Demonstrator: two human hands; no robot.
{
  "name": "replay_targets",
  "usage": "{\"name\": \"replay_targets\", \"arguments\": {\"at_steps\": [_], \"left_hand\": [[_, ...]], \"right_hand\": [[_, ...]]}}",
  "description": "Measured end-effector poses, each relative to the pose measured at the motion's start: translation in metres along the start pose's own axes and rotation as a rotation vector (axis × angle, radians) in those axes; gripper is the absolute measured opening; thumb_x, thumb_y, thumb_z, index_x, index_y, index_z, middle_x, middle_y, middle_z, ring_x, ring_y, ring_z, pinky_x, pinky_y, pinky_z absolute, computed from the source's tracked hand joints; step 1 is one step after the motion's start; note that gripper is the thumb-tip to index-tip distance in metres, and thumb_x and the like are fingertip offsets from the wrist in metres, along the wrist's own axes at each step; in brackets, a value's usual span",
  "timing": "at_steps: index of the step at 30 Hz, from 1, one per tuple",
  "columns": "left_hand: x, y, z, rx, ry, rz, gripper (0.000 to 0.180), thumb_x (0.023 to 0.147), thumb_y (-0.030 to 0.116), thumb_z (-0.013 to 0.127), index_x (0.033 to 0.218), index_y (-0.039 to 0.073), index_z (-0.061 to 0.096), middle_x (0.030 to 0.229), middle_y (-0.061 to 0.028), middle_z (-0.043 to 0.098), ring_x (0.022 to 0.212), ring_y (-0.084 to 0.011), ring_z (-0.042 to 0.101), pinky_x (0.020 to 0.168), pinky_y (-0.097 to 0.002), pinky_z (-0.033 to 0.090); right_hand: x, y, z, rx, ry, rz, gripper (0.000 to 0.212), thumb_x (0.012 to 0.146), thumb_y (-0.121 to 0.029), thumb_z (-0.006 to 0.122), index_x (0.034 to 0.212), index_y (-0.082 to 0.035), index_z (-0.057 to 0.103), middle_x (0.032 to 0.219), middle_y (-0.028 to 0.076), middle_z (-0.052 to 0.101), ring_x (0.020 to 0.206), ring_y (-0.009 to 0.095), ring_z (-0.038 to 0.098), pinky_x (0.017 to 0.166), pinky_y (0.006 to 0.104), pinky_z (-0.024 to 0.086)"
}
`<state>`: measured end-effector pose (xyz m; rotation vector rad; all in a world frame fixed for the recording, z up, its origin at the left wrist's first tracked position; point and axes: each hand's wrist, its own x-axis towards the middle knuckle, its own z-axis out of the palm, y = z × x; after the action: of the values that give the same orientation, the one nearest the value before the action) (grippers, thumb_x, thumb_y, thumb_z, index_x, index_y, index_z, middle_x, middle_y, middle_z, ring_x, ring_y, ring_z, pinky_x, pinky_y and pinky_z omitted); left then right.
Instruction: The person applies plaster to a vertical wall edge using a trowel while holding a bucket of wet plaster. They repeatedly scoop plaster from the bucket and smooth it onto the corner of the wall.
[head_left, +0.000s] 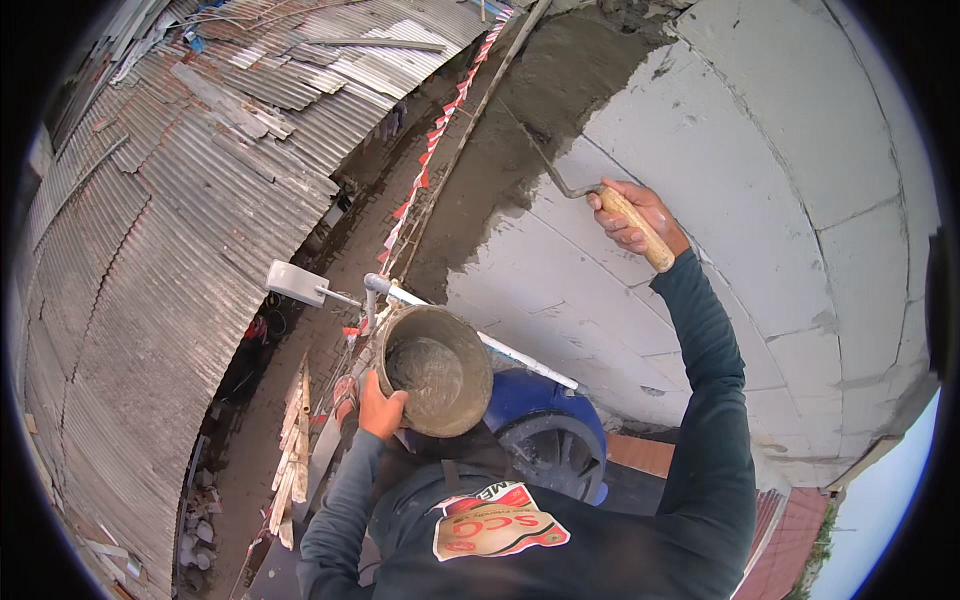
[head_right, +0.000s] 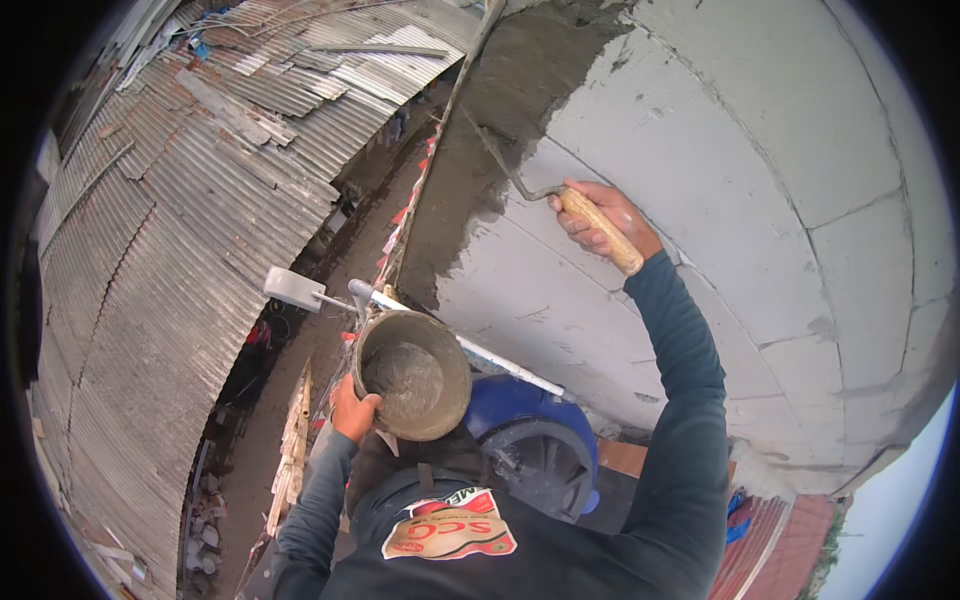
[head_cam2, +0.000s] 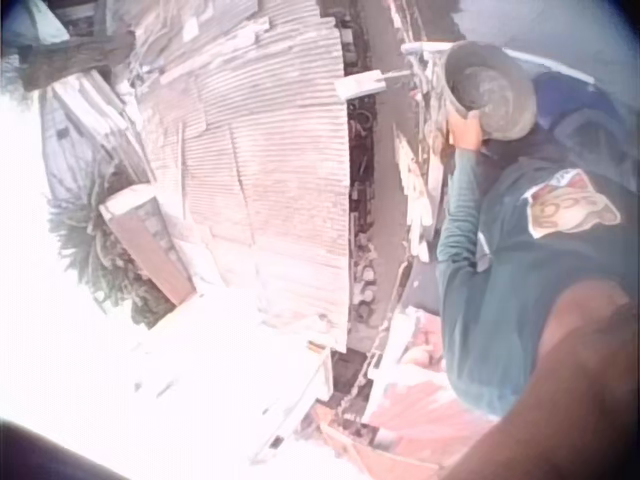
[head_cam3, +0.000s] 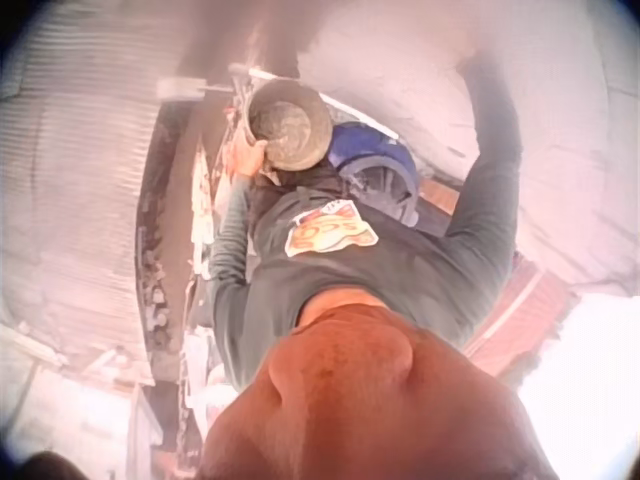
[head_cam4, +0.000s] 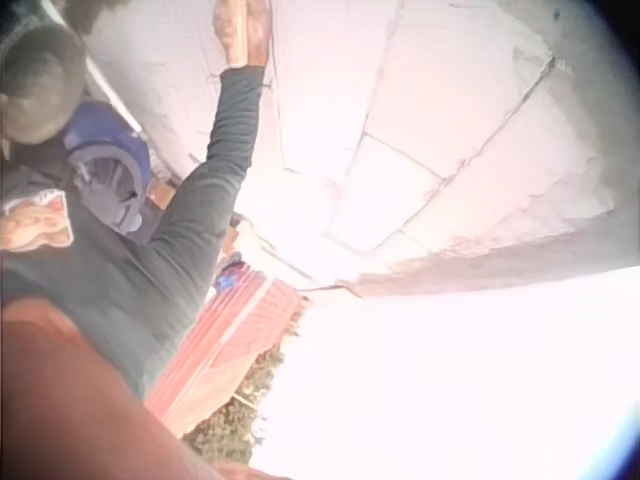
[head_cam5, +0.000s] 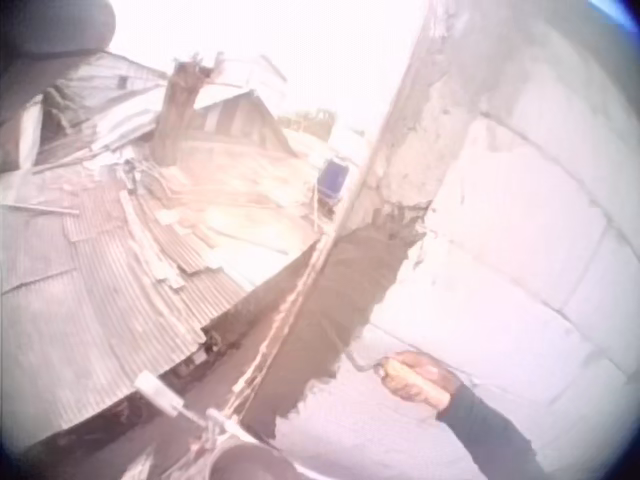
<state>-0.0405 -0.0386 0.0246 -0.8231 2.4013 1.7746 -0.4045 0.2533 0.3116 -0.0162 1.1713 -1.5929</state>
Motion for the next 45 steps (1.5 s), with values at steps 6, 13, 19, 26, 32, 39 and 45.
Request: {"name": "replay_targets", "arguments": {"at_steps": [6,13,19,26,32,39,45], "left_hand": [[0.015,-0.015,0.010,-0.121,-0.032,-0.097,0.053,0.077,0.015,0.072,0.123,-0.003,0.054,0.114,-0.0296,0.069,0.111,-0.0460,0.067,0.097,-0.0467,0.051],[0.027,-0.042,0.016,-0.146,0.004,-0.023,0.054,0.077,0.016,0.072,0.124,-0.006,0.055,0.120,-0.0304,0.068,0.115,-0.0434,0.066,0.098,-0.0455,0.050],[0.021,-0.011,-0.001,-0.144,-0.098,-0.107,0.052,0.075,0.015,0.072,0.119,-0.006,0.056,0.114,-0.0274,0.067,0.110,-0.0416,0.065,0.098,-0.0451,0.050],[0.025,-0.039,0.006,-0.250,-0.065,-0.108,0.051,0.073,0.014,0.072,0.116,-0.006,0.057,0.110,-0.0265,0.066,0.107,-0.0402,0.064,0.097,-0.0446,0.050],[0.026,-0.045,0.012,-0.197,-0.057,-0.128,0.052,0.072,0.014,0.073,0.117,-0.006,0.057,0.113,-0.0268,0.066,0.110,-0.0401,0.064,0.097,-0.0446,0.050],[0.015,-0.024,0.003,-0.163,-0.058,-0.130,0.050,0.075,0.014,0.072,0.119,-0.005,0.056,0.116,-0.0275,0.066,0.114,-0.0422,0.063,0.098,-0.0447,0.050],[0.015,0.004,0.000,-0.111,-0.096,-0.124,0.049,0.076,0.014,0.072,0.118,-0.005,0.056,0.118,-0.0286,0.065,0.113,-0.0439,0.063,0.099,-0.0452,0.049]], "right_hand": [[-0.075,-0.052,0.072,-0.251,0.069,-0.306,0.047,0.115,-0.041,0.037,0.109,0.002,0.055,0.066,0.007,0.052,0.037,0.012,0.050,0.030,0.0264,0.045],[-0.060,0.139,0.093,-0.881,0.377,-0.513,0.034,0.103,-0.030,0.071,0.112,0.002,0.064,0.079,0.009,0.065,0.066,0.013,0.063,0.060,0.0289,0.051],[-0.007,0.334,0.024,-1.592,0.401,-0.253,0.034,0.102,-0.030,0.065,0.113,0.001,0.063,0.096,0.024,0.070,0.086,0.048,0.068,0.075,0.0528,0.055],[0.029,0.203,0.036,-1.509,0.620,-0.548,0.030,0.101,-0.025,0.061,0.113,0.002,0.063,0.096,0.028,0.071,0.090,0.051,0.068,0.078,0.0566,0.053],[0.120,0.171,-0.019,-1.573,0.595,-0.234,0.030,0.093,-0.022,0.062,0.103,0.006,0.065,0.096,0.033,0.070,0.091,0.051,0.068,0.082,0.0577,0.054],[0.109,0.122,0.013,-1.535,0.640,-0.366,0.031,0.093,-0.023,0.063,0.101,0.007,0.068,0.088,0.031,0.070,0.087,0.048,0.069,0.080,0.0548,0.055],[0.021,0.031,0.084,-1.328,0.691,-0.264,0.033,0.095,-0.026,0.070,0.105,0.006,0.071,0.075,0.014,0.066,0.059,0.020,0.064,0.055,0.0366,0.053]]}}
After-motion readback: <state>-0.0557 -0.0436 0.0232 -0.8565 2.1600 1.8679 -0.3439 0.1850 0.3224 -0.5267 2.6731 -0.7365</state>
